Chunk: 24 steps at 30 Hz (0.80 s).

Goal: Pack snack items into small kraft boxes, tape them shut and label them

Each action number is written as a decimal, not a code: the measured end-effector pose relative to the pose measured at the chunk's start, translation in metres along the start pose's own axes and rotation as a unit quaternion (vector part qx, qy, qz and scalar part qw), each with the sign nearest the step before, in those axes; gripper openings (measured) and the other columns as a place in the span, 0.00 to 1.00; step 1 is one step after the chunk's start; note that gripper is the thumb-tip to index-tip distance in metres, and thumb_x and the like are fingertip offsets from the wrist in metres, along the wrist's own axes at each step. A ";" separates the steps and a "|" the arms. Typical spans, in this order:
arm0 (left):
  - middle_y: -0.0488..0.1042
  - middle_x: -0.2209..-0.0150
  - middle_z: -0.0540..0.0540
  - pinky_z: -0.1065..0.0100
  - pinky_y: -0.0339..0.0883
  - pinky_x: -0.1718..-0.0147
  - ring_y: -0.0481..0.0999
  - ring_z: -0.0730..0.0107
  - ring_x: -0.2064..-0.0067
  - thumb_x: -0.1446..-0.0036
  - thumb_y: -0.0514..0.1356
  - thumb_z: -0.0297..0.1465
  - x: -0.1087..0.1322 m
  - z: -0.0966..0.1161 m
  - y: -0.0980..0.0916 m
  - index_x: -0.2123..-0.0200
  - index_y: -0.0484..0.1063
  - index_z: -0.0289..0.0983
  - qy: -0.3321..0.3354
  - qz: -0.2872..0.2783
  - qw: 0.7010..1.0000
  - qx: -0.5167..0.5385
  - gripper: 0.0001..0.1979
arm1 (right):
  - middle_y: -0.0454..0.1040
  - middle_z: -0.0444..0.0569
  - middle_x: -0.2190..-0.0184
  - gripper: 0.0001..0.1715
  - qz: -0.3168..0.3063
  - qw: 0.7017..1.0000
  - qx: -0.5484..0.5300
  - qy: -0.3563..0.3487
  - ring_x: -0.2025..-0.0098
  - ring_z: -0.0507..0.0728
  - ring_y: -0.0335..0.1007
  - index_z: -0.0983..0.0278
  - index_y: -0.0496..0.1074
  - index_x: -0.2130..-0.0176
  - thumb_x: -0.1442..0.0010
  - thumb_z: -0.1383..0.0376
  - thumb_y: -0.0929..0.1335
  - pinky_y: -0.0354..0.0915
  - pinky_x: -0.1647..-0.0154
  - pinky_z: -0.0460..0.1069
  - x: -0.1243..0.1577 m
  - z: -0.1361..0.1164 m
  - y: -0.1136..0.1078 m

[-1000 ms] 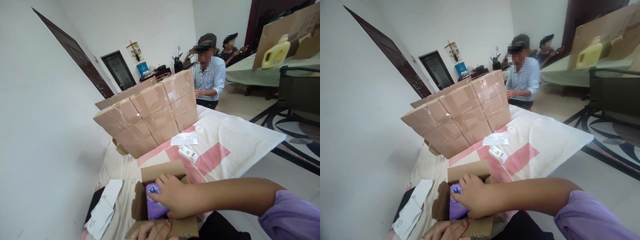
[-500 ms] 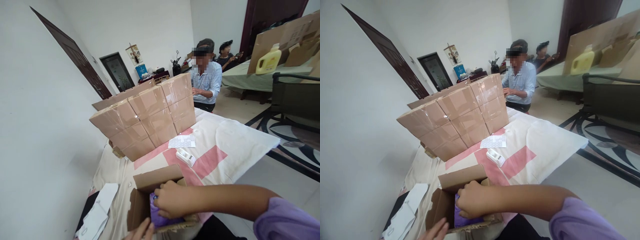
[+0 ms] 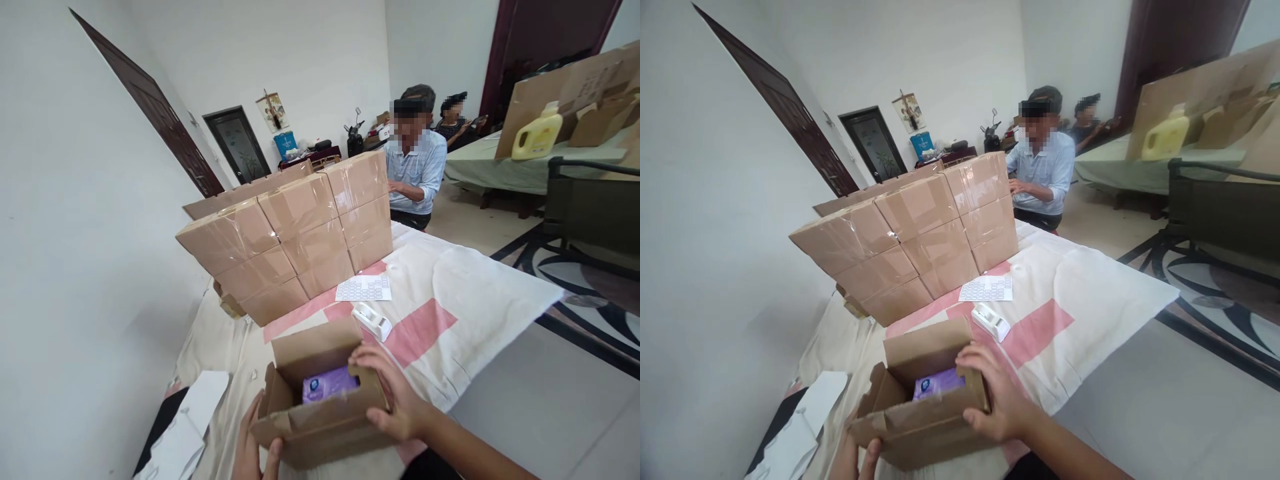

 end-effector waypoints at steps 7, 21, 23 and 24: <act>0.65 0.33 0.43 0.48 0.50 0.29 0.63 0.49 0.32 0.34 0.51 0.51 -0.010 -0.001 0.004 0.45 0.74 0.42 -0.111 -0.017 0.986 0.122 0.27 | 0.54 0.59 0.30 0.36 0.042 0.991 -0.105 0.067 0.26 0.69 0.49 0.54 0.56 0.35 0.35 0.46 0.65 0.53 0.30 0.68 -0.020 0.039 0.011; 0.76 0.51 0.45 0.56 0.64 0.45 0.74 0.59 0.46 0.36 0.56 0.29 -0.031 0.014 -0.006 0.49 0.78 0.48 0.138 -0.004 0.987 -0.082 0.16 | 0.61 0.59 0.38 0.50 -0.029 0.986 -0.114 0.121 0.32 0.73 0.57 0.57 0.63 0.36 0.47 0.33 0.67 0.57 0.33 0.64 -0.043 0.076 0.018; 0.78 0.52 0.47 0.56 0.59 0.44 0.76 0.63 0.49 0.35 0.54 0.26 -0.033 0.025 -0.011 0.52 0.78 0.47 0.197 -0.022 0.965 -0.171 0.17 | 0.62 0.59 0.40 0.44 -0.019 0.992 -0.087 0.086 0.35 0.72 0.61 0.58 0.67 0.41 0.45 0.34 0.67 0.61 0.36 0.63 -0.043 0.076 0.017; 0.78 0.52 0.47 0.55 0.57 0.42 0.77 0.64 0.50 0.34 0.53 0.25 -0.034 0.030 -0.012 0.50 0.77 0.47 0.214 -0.023 0.953 -0.211 0.17 | 0.61 0.59 0.40 0.43 -0.017 0.994 -0.077 0.075 0.35 0.72 0.62 0.58 0.67 0.42 0.44 0.34 0.66 0.63 0.37 0.63 -0.042 0.077 0.017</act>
Point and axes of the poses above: each hand's wrist, its own x-axis away from the middle knuckle, its own y-axis out of the palm, z = x × y, the point moved 6 cm from there along -x, towards the middle knuckle
